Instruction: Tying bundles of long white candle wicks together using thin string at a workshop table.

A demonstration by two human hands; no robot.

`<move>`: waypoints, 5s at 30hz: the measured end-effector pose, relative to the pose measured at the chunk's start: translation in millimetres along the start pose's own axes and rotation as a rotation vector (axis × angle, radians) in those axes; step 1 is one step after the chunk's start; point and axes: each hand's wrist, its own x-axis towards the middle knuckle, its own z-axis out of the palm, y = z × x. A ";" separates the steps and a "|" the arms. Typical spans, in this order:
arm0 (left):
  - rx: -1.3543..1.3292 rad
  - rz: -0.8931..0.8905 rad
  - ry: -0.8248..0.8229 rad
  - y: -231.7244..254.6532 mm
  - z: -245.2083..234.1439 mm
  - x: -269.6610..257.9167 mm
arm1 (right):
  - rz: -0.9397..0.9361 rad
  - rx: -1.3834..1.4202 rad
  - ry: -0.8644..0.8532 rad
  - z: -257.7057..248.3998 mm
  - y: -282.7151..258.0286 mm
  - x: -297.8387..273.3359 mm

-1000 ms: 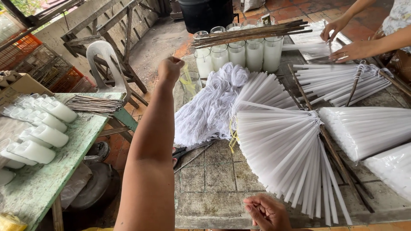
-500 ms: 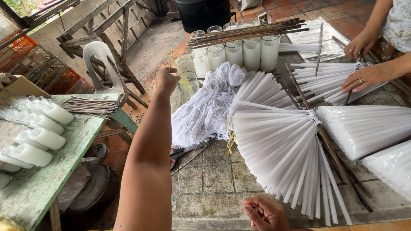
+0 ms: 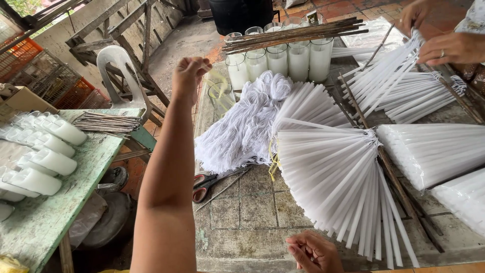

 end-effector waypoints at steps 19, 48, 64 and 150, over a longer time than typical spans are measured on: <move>0.066 -0.368 0.004 -56.4 -14.9 25.7 | -0.113 0.013 0.158 11.8 18.8 -0.8; 0.189 -0.004 -0.643 34.4 -13.9 -285.1 | 0.265 0.263 0.048 10.1 -49.7 -4.5; 0.985 0.183 -0.175 -94.7 -45.9 -170.8 | 0.004 -0.225 -0.123 32.9 -38.7 18.1; 0.931 0.559 -0.097 54.9 -39.0 -155.4 | 0.054 0.467 -0.027 49.7 -4.0 42.5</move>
